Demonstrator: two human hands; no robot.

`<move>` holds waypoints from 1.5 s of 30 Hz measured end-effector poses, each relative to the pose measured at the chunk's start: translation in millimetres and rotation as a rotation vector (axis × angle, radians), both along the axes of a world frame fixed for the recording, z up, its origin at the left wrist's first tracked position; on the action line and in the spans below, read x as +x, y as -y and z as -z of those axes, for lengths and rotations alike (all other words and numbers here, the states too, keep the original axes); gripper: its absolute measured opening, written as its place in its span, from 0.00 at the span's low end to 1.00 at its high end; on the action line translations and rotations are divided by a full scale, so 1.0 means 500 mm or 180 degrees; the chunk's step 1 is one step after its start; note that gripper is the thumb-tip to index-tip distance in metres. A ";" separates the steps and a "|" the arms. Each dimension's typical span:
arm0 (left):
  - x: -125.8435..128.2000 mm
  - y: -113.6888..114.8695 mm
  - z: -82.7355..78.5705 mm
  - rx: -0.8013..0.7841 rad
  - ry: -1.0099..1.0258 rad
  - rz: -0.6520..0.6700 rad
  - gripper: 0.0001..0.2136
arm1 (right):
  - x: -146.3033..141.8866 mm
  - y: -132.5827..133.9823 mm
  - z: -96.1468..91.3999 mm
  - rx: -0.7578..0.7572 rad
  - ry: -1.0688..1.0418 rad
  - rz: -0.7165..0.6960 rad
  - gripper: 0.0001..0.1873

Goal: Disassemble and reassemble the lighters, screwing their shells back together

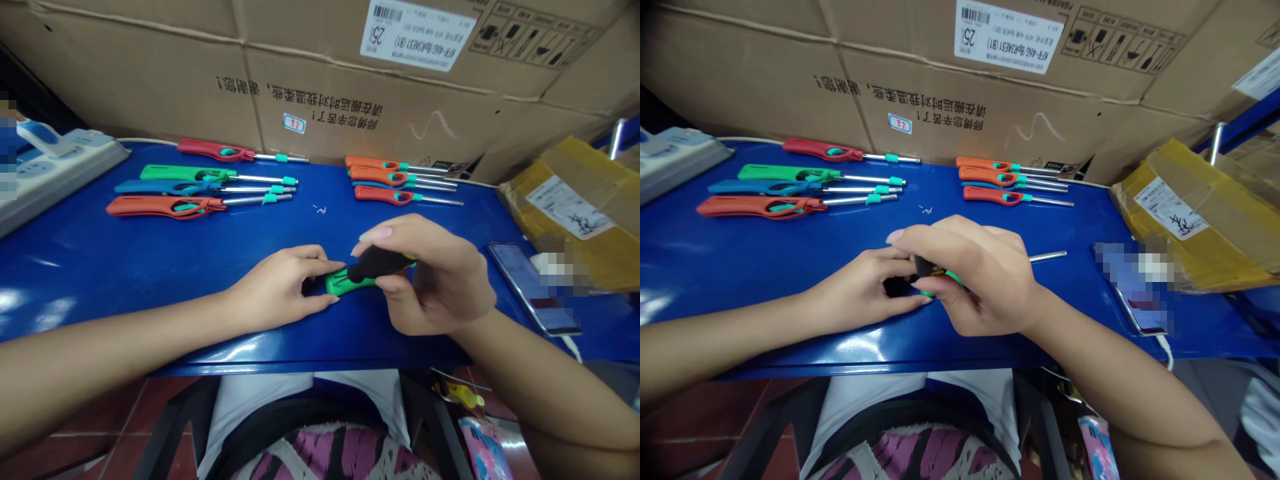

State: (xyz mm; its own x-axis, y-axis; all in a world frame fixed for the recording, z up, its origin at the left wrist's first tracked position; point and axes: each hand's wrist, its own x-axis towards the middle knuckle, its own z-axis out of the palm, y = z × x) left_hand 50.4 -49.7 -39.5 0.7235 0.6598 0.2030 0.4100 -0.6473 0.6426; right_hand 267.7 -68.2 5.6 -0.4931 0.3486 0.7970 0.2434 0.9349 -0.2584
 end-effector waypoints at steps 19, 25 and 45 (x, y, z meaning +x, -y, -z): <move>-0.023 -0.014 -0.018 0.0115 -0.0356 -0.0009 0.17 | -0.004 -0.028 0.026 -0.0808 -0.1356 0.0762 0.10; -0.031 -0.021 -0.035 0.0699 -0.0873 0.0043 0.19 | 0.014 -0.078 0.033 -0.1817 -0.2046 0.0492 0.11; -0.043 -0.094 -0.062 0.0939 -0.0306 -0.0091 0.15 | -0.001 -0.091 0.023 -0.4190 -0.3350 -0.0544 0.27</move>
State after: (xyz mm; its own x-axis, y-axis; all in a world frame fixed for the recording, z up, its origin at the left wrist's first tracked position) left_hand 28.7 -2.5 -8.4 0.7306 0.6030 0.3202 0.4806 -0.7874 0.3861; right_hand 267.2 -22.5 -6.0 -0.0764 0.9970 0.0144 -0.6018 -0.0346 -0.7979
